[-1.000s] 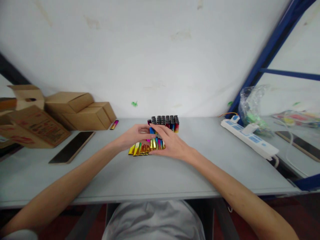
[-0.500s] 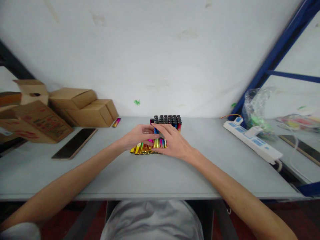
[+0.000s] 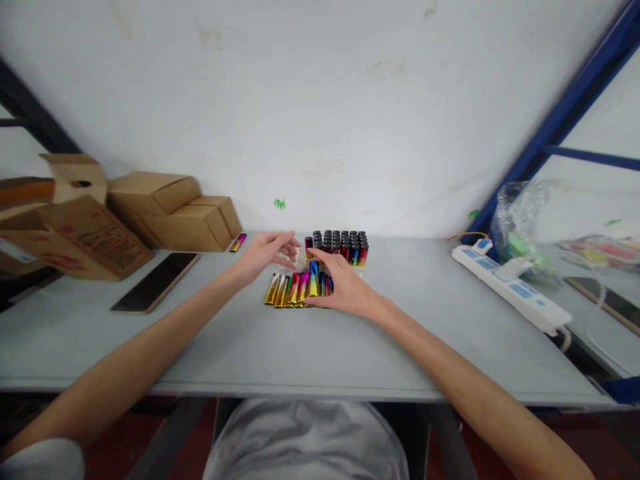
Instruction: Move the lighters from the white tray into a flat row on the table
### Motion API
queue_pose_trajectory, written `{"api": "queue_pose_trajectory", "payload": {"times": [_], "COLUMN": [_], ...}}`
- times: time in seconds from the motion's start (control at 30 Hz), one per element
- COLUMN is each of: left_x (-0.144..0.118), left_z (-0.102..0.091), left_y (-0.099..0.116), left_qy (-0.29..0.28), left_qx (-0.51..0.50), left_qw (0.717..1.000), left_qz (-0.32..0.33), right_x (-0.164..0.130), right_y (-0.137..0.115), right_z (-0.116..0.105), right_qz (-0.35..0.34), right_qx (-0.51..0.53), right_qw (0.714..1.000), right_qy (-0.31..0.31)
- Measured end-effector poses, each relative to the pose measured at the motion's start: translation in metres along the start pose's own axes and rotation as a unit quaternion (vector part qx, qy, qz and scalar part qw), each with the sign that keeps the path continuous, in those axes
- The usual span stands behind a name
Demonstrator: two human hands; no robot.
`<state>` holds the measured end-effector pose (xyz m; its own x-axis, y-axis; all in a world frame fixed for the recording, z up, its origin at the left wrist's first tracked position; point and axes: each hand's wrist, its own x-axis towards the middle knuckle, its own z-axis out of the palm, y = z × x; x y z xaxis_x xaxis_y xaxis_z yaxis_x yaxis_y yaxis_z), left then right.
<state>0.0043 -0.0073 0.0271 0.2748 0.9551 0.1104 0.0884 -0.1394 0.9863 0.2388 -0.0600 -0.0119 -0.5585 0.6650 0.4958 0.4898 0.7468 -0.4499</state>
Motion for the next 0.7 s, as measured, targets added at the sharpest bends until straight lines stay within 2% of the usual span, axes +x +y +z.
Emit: {"api": "queue_pose_trajectory", "payload": {"times": [0.07,0.17,0.53,0.7], "left_x": [0.003,0.005,0.004,0.009], "left_z": [-0.009,-0.015,-0.011,-0.014], "left_y": [0.000,0.001,-0.002,-0.011], "left_qy": [0.036,0.060,0.040,0.062], "left_qx": [-0.005,-0.001,0.035,0.092], "left_qw": [0.999,0.998,0.998,0.992], "left_qz": [0.010,0.017,0.035,0.063], "right_x": [0.000,-0.001,-0.008,-0.009], "right_y": [0.002,0.004,0.002,0.004], "right_z": [0.003,0.006,-0.001,-0.005], "right_qz": [0.002,-0.010,-0.018,-0.021], "right_qx": [0.010,0.026,0.005,-0.004], "right_qw": [1.000,0.999,0.998,0.998], "right_qy": [-0.024,-0.041,-0.058,-0.062]}}
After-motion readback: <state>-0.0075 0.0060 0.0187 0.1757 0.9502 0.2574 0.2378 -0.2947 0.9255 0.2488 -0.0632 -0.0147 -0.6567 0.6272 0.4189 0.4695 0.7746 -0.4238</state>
